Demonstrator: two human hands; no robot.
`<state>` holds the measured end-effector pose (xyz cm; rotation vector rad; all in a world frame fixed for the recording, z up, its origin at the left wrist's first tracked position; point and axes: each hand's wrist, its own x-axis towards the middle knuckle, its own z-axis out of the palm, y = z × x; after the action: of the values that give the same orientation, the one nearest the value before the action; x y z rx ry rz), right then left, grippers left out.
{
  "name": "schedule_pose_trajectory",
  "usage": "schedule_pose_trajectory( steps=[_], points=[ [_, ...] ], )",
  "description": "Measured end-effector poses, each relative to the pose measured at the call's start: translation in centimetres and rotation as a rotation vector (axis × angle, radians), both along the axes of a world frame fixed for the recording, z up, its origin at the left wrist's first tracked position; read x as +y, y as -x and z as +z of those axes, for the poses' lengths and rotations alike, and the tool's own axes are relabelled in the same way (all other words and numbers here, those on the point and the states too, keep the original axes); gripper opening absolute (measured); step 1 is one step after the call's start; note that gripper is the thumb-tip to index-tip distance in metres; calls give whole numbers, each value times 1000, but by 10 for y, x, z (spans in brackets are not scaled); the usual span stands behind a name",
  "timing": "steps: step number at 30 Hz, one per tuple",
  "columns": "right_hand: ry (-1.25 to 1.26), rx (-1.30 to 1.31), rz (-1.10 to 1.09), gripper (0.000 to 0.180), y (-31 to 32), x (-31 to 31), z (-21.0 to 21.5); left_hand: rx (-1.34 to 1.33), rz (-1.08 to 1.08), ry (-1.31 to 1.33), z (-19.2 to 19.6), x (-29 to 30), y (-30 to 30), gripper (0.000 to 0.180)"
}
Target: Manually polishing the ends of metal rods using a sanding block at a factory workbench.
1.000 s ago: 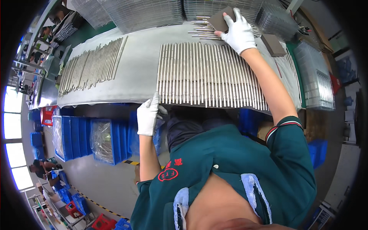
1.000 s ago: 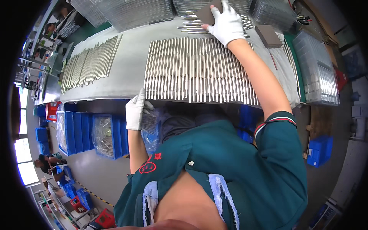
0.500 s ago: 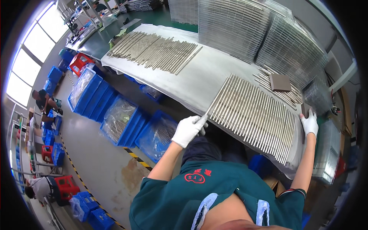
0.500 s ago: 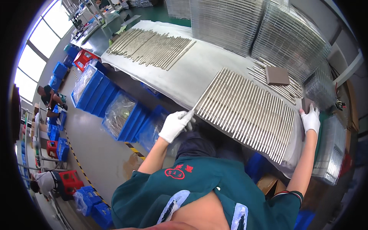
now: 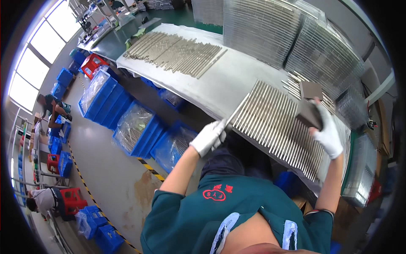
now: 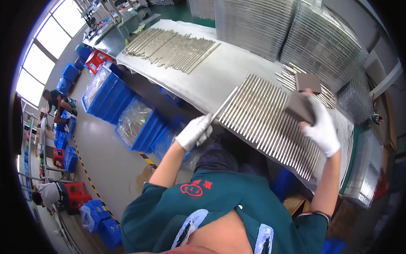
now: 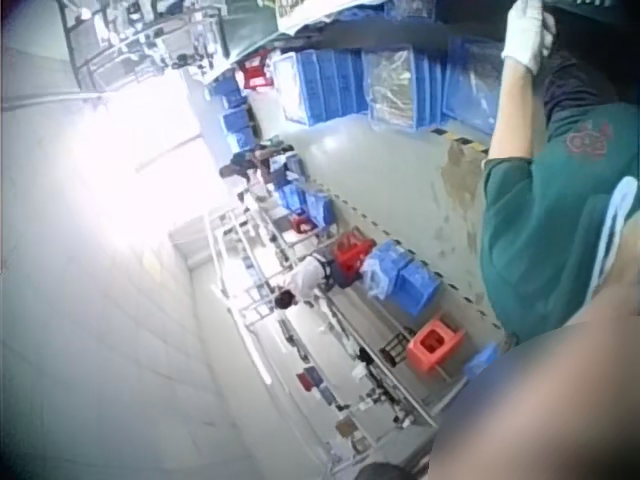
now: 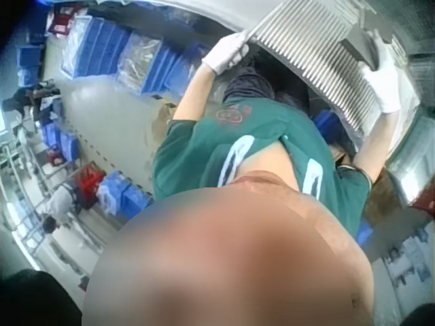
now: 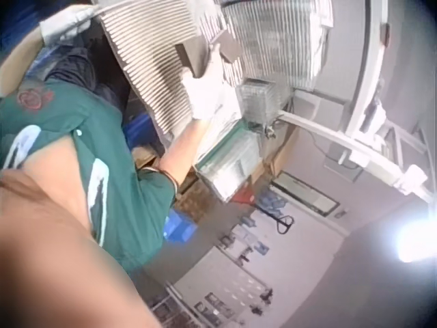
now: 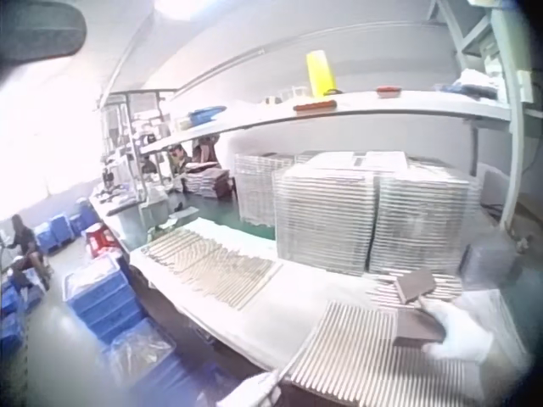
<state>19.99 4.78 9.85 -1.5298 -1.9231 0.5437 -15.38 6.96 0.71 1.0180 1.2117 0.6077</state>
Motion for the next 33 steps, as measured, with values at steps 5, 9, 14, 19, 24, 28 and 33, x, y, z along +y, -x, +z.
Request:
schedule_pose_trajectory(
  steps=[5,9,14,19,24,28,33],
  points=[
    [-103,-665,377,65,53,29,-3,-76,78,7,-9,11,-10,33],
    [-100,-710,331,57,45,40,-11,-132,121,-1,-7,13,-14,32],
    [-66,-808,177,75,70,33,-38,-150,107,9,-14,12,-8,31],
    [9,-556,180,71,50,33,-40,-214,61,42,-13,13,-5,29],
    [-345,-730,277,63,109,43,-13,-247,55,86,-18,13,0,29],
    [-493,-809,451,56,152,88,-25,-60,-14,-97,-27,16,-5,32],
    [-411,-872,462,59,143,74,-25,63,8,-327,-41,14,-6,28]
  ],
)
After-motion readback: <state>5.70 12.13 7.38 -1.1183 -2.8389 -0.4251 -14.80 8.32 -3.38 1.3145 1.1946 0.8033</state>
